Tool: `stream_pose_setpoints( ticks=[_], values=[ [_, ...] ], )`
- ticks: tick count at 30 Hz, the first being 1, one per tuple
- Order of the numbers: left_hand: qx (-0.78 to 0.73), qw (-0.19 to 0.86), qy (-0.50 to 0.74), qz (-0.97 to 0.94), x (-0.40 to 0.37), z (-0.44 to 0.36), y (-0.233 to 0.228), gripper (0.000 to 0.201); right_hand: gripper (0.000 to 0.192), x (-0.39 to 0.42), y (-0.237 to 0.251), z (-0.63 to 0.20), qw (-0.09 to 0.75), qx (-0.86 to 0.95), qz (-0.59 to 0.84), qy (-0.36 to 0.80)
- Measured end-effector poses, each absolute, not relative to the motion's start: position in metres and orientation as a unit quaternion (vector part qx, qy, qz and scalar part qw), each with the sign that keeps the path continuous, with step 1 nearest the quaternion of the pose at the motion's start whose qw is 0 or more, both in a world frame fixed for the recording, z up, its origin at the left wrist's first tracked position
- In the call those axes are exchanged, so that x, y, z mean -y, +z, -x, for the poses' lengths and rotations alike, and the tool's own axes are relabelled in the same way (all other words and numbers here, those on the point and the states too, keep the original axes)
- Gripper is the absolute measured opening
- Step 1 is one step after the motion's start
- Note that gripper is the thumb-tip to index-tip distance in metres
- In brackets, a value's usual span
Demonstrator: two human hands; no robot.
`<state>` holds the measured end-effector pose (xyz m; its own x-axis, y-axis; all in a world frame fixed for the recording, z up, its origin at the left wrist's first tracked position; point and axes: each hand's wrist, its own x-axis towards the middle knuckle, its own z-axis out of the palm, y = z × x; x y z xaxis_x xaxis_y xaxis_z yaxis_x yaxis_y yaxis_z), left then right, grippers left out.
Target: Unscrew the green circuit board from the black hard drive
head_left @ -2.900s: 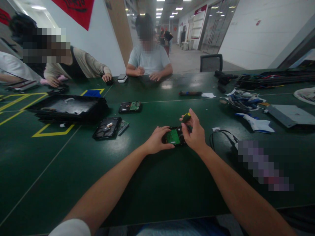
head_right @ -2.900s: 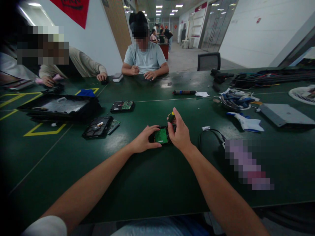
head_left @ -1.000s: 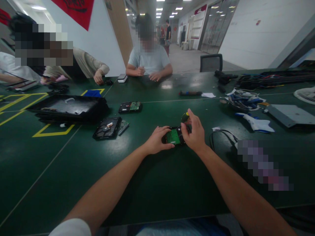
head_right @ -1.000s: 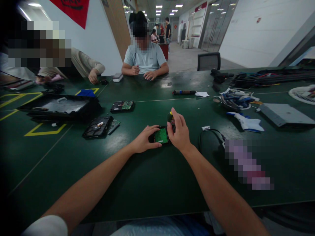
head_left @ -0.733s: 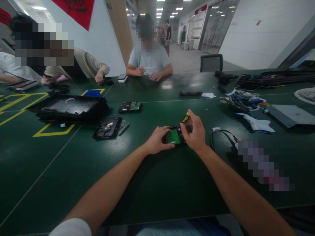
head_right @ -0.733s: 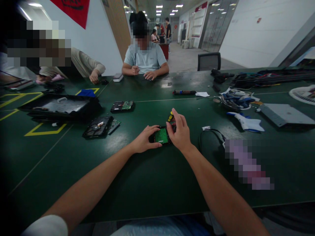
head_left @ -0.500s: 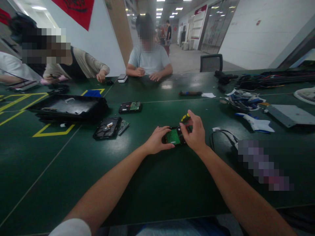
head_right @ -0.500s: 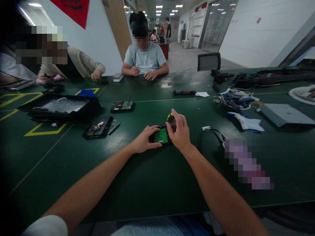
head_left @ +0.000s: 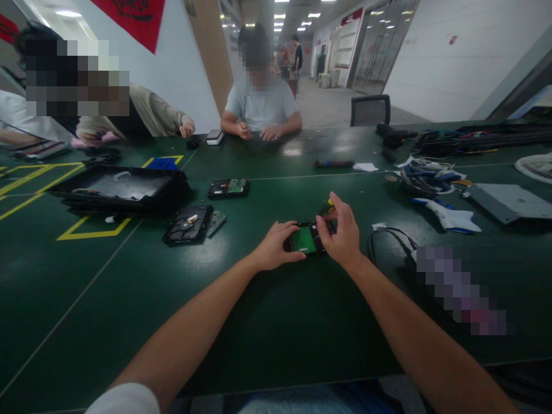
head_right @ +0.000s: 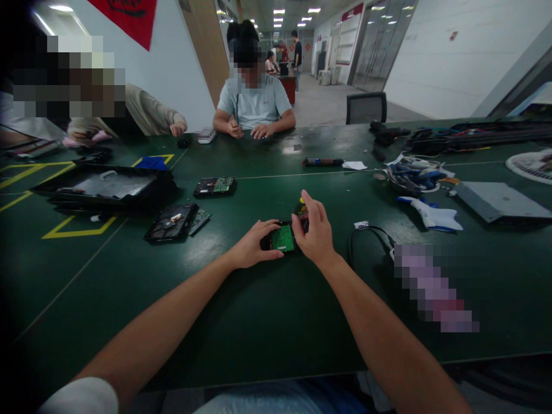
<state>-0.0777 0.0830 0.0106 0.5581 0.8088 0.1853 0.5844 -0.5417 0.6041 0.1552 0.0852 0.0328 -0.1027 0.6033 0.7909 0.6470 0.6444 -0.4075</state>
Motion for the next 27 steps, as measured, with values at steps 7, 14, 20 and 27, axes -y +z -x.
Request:
stream_pose_setpoints(
  ticks=[7,14,20,27],
  values=[
    [-0.410,0.250,0.225,-0.848,-0.0833,0.0780,0.0112,0.082,0.063,-0.0855,0.0327,-0.1557,0.521,0.735,0.433,-0.032],
    [-0.411,0.241,0.226,-0.850,-0.0850,0.0777,0.0067,0.083,0.068,-0.0836,0.0352,-0.1533,0.520,0.742,0.423,-0.019],
    [-0.411,0.242,0.228,-0.849,-0.0859,0.0770,0.0051,0.081,0.069,-0.0828,0.0345,-0.1536,0.509,0.733,0.451,-0.021],
    [-0.412,0.245,0.227,-0.848,-0.0851,0.0780,0.0070,0.083,0.074,-0.0910,0.0347,-0.1535,0.496,0.741,0.452,0.016]
  ],
)
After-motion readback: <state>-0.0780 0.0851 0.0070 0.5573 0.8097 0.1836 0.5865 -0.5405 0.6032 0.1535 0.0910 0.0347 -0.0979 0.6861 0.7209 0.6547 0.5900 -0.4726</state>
